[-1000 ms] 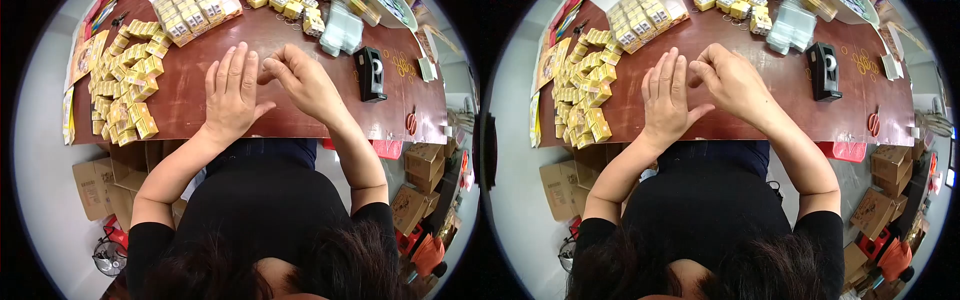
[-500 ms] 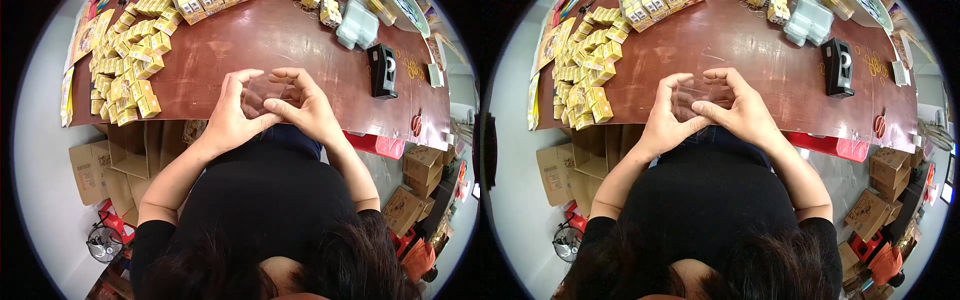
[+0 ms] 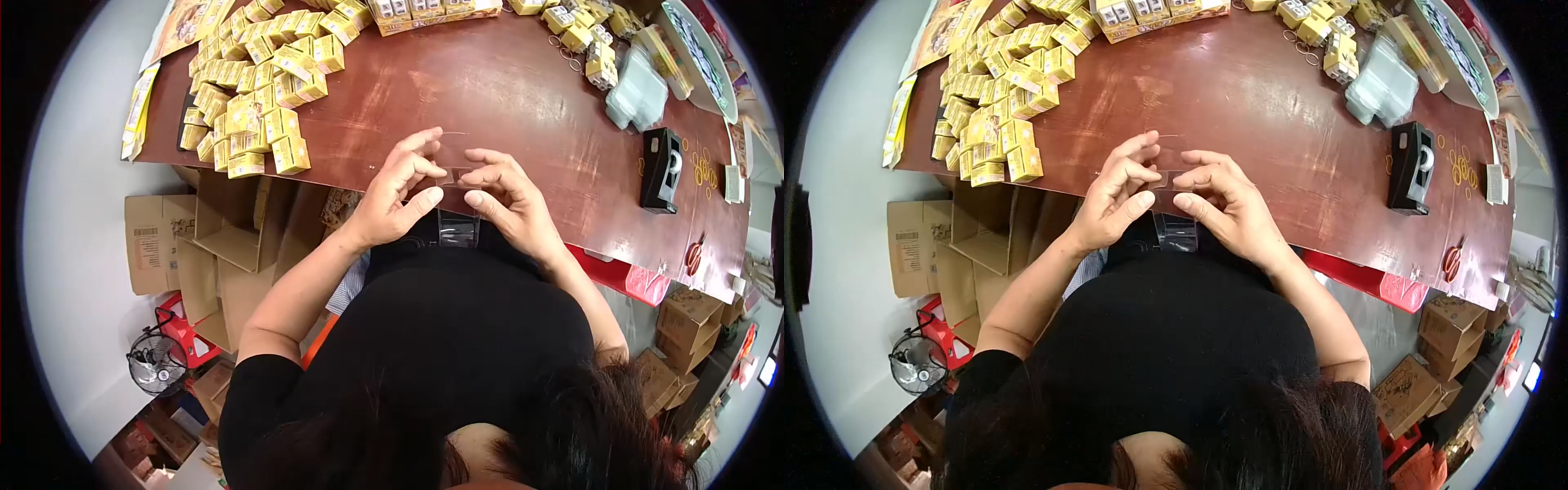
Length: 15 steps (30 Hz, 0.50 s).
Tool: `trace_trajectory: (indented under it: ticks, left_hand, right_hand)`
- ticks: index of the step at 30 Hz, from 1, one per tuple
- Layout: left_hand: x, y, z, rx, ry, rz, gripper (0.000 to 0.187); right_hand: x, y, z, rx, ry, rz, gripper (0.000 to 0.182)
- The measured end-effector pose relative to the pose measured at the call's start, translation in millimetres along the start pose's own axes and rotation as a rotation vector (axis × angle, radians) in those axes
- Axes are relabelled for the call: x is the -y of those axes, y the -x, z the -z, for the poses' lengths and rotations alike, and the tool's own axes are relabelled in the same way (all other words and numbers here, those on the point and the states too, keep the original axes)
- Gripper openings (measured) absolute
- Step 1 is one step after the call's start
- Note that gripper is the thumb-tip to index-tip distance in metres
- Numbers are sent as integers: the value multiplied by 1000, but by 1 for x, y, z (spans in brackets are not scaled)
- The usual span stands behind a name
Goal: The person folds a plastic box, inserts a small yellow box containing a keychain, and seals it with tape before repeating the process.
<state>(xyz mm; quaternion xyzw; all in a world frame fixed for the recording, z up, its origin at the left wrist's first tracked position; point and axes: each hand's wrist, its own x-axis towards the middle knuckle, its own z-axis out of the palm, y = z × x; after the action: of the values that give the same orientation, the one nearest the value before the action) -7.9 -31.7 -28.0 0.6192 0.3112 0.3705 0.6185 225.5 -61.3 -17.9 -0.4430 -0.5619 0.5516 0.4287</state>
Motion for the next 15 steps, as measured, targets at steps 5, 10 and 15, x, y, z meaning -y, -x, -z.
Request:
trace_trajectory:
  ticks: [5,10,15]
  left_hand:
    - [-2,-3,-8,-57,274,28,23]
    - [-7,-3,-3,-4,179,120,19]
    - [-18,-11,-13,-179,114,154,21]
  right_hand:
    - [-13,-3,-11,-39,-85,108,18]
    - [-5,-7,-2,11,114,203,18]
    - [9,-13,-16,-129,26,39,15]
